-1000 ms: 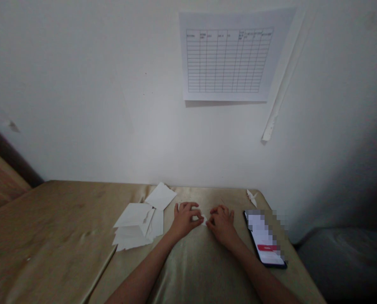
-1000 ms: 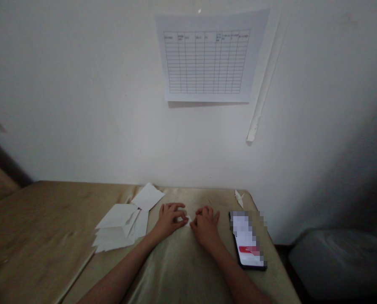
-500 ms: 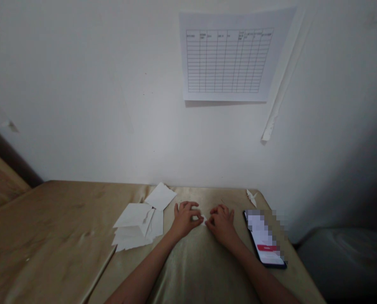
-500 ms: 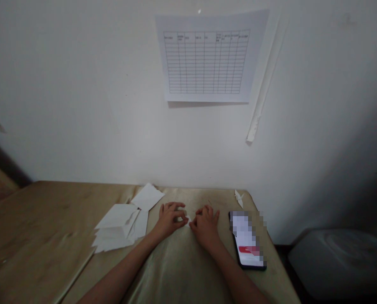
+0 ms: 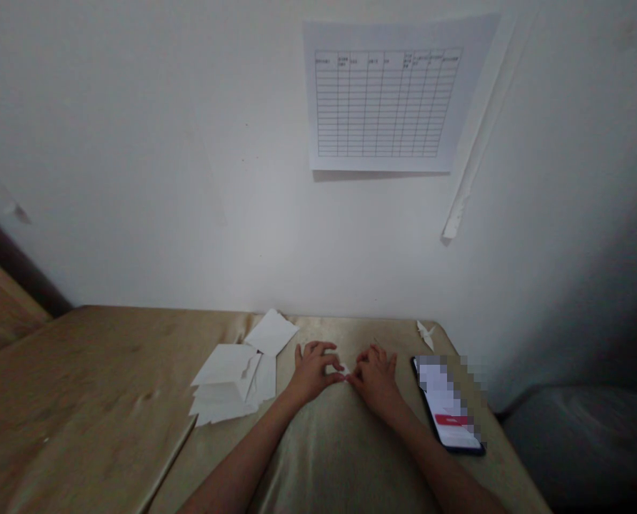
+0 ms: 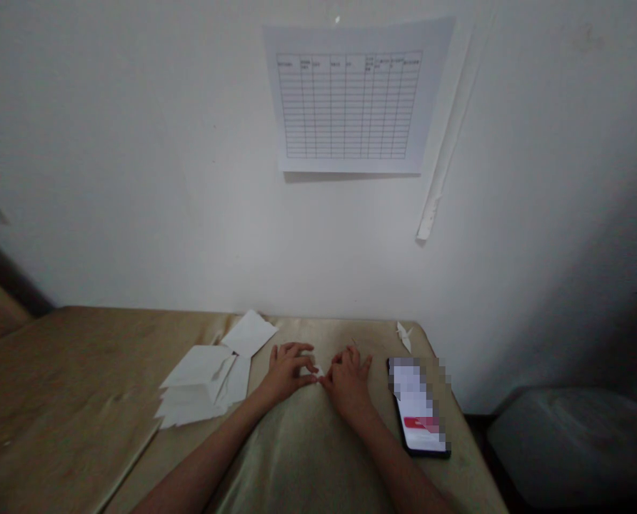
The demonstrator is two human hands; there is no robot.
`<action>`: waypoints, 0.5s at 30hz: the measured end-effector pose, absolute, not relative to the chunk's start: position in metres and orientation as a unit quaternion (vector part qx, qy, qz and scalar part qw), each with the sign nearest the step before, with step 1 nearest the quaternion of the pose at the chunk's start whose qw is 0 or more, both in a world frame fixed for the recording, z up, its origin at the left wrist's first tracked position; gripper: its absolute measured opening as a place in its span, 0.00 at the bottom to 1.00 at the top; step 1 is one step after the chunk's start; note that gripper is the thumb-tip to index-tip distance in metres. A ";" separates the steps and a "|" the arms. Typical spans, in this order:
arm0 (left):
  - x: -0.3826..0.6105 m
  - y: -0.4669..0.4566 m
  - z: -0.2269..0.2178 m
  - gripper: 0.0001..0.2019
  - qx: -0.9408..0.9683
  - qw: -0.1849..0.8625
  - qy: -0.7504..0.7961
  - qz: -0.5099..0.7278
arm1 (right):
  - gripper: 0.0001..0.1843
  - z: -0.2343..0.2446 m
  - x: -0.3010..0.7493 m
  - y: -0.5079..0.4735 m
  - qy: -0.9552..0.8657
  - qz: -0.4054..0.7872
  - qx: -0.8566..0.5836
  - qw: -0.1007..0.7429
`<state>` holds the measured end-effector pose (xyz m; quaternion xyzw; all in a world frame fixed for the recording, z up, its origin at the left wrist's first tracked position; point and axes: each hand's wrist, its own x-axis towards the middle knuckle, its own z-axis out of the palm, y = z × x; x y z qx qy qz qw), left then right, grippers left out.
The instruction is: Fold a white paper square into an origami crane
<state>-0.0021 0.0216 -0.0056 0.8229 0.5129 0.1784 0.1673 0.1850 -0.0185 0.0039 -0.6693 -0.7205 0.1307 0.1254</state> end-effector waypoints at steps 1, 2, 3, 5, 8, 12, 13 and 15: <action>-0.002 0.021 -0.005 0.10 0.822 0.169 0.513 0.179 | 0.12 0.004 0.185 -0.018 -0.719 0.133 -0.670 0.124; -0.002 0.021 -0.005 0.10 0.822 0.171 0.513 0.179 | 0.12 0.004 0.185 -0.018 -0.719 0.135 -0.670 0.124; -0.002 0.021 -0.004 0.11 0.821 0.172 0.513 0.180 | 0.12 0.004 0.185 -0.018 -0.718 0.136 -0.671 0.126; -0.001 0.019 -0.004 0.12 0.820 0.174 0.514 0.181 | 0.12 0.004 0.184 -0.019 -0.717 0.135 -0.671 0.131; 0.000 0.018 -0.004 0.11 0.818 0.176 0.517 0.183 | 0.12 0.001 0.184 -0.020 -0.719 0.122 -0.670 0.138; 0.000 0.020 -0.005 0.11 0.818 0.184 0.517 0.172 | 0.12 -0.001 0.184 -0.021 -0.718 0.120 -0.673 0.134; 0.000 0.020 -0.004 0.11 0.818 0.188 0.517 0.166 | 0.12 -0.001 0.184 -0.020 -0.717 0.121 -0.673 0.134; -0.001 0.021 -0.002 0.10 0.818 0.199 0.517 0.155 | 0.11 -0.001 0.185 -0.020 -0.718 0.120 -0.672 0.137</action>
